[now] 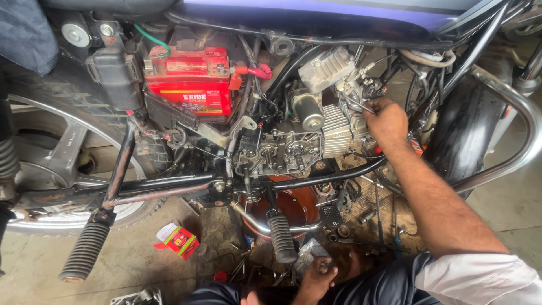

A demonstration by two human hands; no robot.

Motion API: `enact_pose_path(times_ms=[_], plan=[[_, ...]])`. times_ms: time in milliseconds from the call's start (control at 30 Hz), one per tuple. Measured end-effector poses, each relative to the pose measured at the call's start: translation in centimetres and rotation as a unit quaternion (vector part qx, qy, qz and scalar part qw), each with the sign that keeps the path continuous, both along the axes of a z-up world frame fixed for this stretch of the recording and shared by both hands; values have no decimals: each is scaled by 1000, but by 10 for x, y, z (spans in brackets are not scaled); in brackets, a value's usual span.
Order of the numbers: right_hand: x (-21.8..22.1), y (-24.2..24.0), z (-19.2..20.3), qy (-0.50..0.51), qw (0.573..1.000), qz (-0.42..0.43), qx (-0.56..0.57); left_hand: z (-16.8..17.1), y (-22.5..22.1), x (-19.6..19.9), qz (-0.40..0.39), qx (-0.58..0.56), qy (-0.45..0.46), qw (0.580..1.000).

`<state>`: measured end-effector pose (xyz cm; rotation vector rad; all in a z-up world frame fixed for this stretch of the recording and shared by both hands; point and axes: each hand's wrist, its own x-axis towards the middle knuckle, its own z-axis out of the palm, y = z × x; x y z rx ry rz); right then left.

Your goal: The person sits on the floor beside a motorcycle and works on its exposed engine, using a wrench to loosen and turn fasteners on the engine casing and handling small parts and bolts by hand. Later they use pliers to grip and work on components near the engine.

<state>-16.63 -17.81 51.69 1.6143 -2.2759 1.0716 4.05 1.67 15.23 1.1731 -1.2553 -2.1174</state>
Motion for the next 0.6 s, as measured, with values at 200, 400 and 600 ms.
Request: enact_pose_path(times_ms=[200,400,600], plan=[[9,4,-6,36,998,-13,-40,-12,0,-6,-3,0,-23,1000],[11,8,5,-55,998,-10,-38,3,0,1,-24,-22,-28,999],[-11,-11,-9,-198,977,43,-71,-17,-1,-7,-13,2,-2,1000]])
